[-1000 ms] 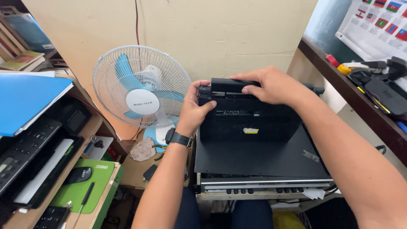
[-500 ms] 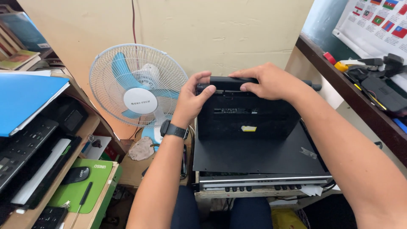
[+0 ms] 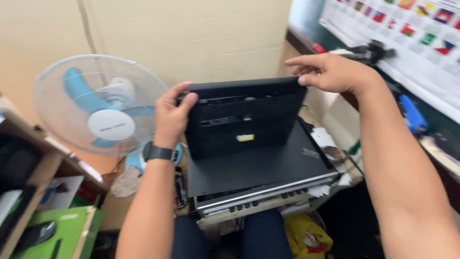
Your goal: The person handles a black laptop, opening and closing it, then picks up a multimeter and its probes. They organize various tools and cables into a black plastic tray and place it on the laptop. Finally, they place an orange container and a yellow box on top of the laptop.
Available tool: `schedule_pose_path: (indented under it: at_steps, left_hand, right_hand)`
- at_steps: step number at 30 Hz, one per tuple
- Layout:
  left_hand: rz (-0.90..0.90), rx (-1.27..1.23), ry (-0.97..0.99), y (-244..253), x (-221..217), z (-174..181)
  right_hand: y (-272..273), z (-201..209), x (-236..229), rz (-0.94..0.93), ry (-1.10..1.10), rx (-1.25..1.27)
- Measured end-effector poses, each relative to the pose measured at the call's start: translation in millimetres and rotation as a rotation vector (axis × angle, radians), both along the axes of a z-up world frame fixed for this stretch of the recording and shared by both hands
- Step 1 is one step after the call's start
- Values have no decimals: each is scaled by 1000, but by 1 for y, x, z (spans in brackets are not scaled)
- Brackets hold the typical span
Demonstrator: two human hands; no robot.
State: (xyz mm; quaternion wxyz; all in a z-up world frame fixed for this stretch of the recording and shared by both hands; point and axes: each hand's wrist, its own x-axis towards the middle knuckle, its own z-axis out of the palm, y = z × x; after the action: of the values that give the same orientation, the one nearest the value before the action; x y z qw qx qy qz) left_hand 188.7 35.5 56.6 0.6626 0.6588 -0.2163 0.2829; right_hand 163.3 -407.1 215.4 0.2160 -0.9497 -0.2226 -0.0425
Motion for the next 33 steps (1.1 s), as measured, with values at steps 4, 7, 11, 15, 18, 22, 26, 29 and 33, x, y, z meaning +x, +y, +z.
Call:
schedule_pose_path:
  at_steps: [4,7,11,15,18,22,26,29,33]
  left_hand:
    - [1,-44,70,-3,-11,10]
    - [-7,-60,103,1,-11,9]
    - [-39,-97,115,2,-3,5]
    - [-70,-92,132,7,3,0]
    - [-85,-89,140,9,2,0]
    - [-91,-74,142,10,-1,1]
    - [-76,-62,136,8,-6,4]
    - [-54,-5,103,6,-12,9]
    - [-33,56,82,5,-18,14]
  right_hand:
    - [2,-3,-15,-30,124,114]
    - [-10,-30,7,-98,41,213]
    - [-1,-29,-3,-78,21,379]
    - [2,-24,-17,-64,7,435]
    - [4,-24,-20,-65,1,424]
    - [5,-27,-19,-71,-8,443]
    - [5,-33,-15,-47,-15,485]
    - [4,-34,-14,-57,-20,505]
    - [6,-31,-19,-64,-19,507]
